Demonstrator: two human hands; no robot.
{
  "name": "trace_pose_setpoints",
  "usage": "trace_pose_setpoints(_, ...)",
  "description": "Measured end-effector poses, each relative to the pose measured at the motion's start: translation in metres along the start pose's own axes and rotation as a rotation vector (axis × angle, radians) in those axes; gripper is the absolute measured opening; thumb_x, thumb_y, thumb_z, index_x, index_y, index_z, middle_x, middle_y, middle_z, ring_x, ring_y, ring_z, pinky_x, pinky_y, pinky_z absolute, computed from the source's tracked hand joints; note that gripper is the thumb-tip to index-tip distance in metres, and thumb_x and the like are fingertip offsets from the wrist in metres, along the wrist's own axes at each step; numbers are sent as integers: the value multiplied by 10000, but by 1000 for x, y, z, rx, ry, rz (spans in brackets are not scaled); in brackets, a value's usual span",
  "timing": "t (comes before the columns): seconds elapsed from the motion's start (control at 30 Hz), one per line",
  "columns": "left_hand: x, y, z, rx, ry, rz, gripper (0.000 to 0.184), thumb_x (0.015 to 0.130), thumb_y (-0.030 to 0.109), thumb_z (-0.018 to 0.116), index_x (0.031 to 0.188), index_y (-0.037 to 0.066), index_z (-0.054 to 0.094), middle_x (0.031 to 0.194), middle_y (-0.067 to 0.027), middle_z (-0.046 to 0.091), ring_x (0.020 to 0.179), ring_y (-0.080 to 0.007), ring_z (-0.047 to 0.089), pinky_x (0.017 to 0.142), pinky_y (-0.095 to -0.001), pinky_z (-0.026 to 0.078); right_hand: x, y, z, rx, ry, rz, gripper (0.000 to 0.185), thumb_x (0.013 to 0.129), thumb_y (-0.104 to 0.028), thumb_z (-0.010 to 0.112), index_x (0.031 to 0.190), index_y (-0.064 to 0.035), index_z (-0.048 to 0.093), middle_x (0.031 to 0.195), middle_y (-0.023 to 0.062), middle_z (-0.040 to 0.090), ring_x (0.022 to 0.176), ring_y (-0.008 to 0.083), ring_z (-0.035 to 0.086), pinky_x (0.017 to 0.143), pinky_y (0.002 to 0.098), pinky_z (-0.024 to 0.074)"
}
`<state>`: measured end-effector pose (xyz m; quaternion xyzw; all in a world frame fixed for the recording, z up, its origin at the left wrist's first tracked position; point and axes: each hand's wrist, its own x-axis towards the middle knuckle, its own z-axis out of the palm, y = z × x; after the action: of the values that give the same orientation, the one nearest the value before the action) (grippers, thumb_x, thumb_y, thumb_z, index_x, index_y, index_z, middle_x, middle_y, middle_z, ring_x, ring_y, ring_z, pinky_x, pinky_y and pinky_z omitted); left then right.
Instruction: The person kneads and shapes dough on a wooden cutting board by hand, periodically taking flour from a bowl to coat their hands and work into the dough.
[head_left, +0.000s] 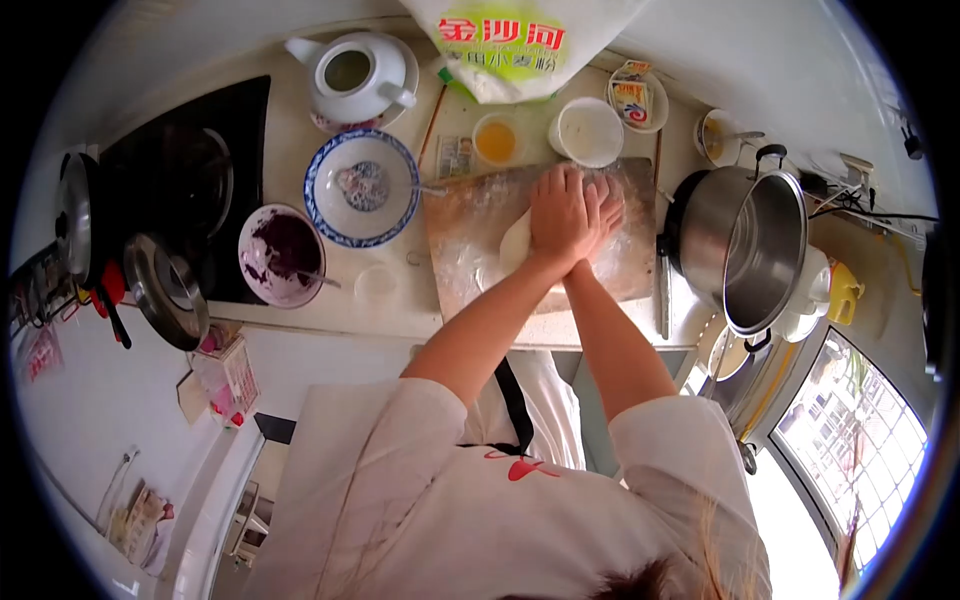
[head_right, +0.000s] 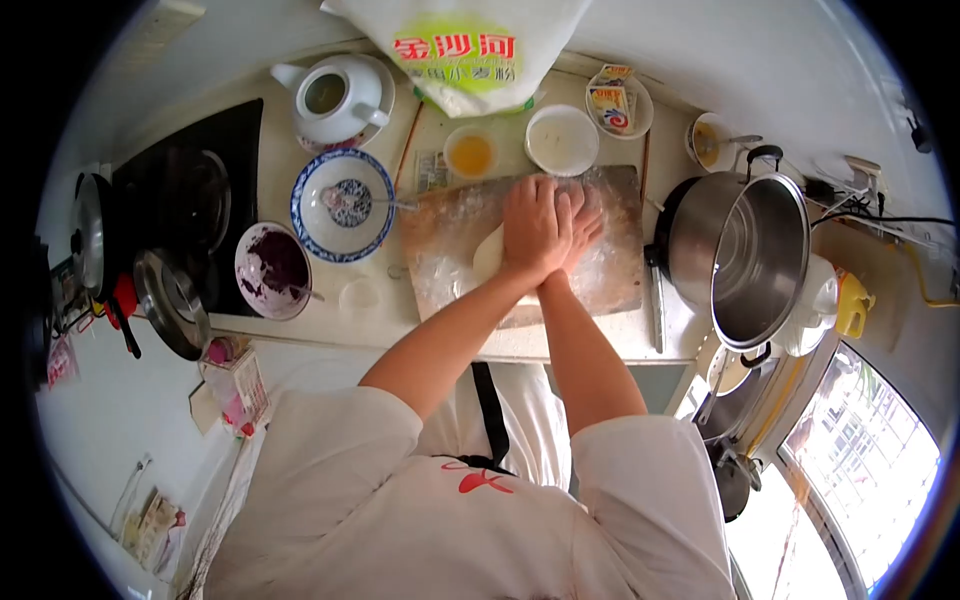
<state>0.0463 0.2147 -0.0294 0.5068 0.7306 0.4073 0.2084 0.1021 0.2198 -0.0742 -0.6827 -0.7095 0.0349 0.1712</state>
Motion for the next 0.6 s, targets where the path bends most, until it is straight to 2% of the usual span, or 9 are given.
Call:
trace_pose_setpoints(0.07,-1,-10,-10,-137,-23,70,282,917,221,581,1127,33,567,1099,-179,573,1014,-384,534,899,-483,425,-3,-4,-8,76,-11,-32,393,909,-298,600,1263,-130,571,1372,101,490,1275,301,443,1070,467,327)
trace_pose_setpoints(0.13,-14,-18,-52,0,-125,104,451,898,296,670,1232,23,538,1149,-186,577,1061,-378,541,920,-479,428,-7,-1,-15,244,-97,-65,313,906,-281,605,1169,-115,644,1312,111,541,1243,317,469,1038,467,355)
trace_pose_setpoints(0.17,-26,-23,-72,50,-117,110,506,883,321,696,1259,26,531,1166,-183,578,1075,-375,542,927,-475,428,-9,3,-19,304,-61,-188,251,921,-278,604,997,-62,705,1135,137,631,1089,337,570,920,433,444)
trace_pose_setpoints(0.23,-54,-37,-99,67,-142,73,667,823,415,762,1323,50,514,1230,-162,577,1145,-360,528,970,-466,410,-22,-2,-33,523,-127,-5,251,930,-256,606,935,-25,704,1030,153,646,971,336,609,827,414,473)
trace_pose_setpoints(0.33,-92,-59,-108,211,-118,96,689,819,427,763,1342,60,506,1223,-144,580,1167,-349,509,994,-473,385,-16,-14,-54,691,-204,201,330,959,-236,612,784,37,680,779,173,652,681,292,637,637,375,487)
trace_pose_setpoints(0.43,-102,-66,-105,-98,-69,-2,457,927,322,656,1258,32,534,1201,-168,562,1153,-376,497,1006,-475,369,-16,-37,-97,676,-365,199,480,977,-325,615,648,20,666,555,169,603,471,245,595,515,369,462)
trace_pose_setpoints(0.53,-95,-57,-110,-270,-79,-169,367,991,300,540,1212,7,539,1182,-199,551,1128,-401,500,990,-486,377,-39,-51,-88,231,-396,-200,539,947,-367,638,518,-41,637,475,145,551,393,303,538,480,434,469)
trace_pose_setpoints(0.57,-88,-50,-114,-296,-86,-224,359,1012,299,496,1204,-2,538,1177,-210,547,1120,-408,502,984,-490,379,-43,-60,-94,109,-510,-121,386,915,-361,632,715,-35,682,722,173,671,639,326,649,643,442,516)
trace_pose_setpoints(0.6,-82,-45,-111,-274,-34,-199,372,1017,314,479,1199,-6,537,1165,-218,545,1115,-409,502,977,-496,382,-50,-53,-80,82,-404,-214,324,896,-354,636,823,-39,660,879,179,659,775,333,638,717,445,500)
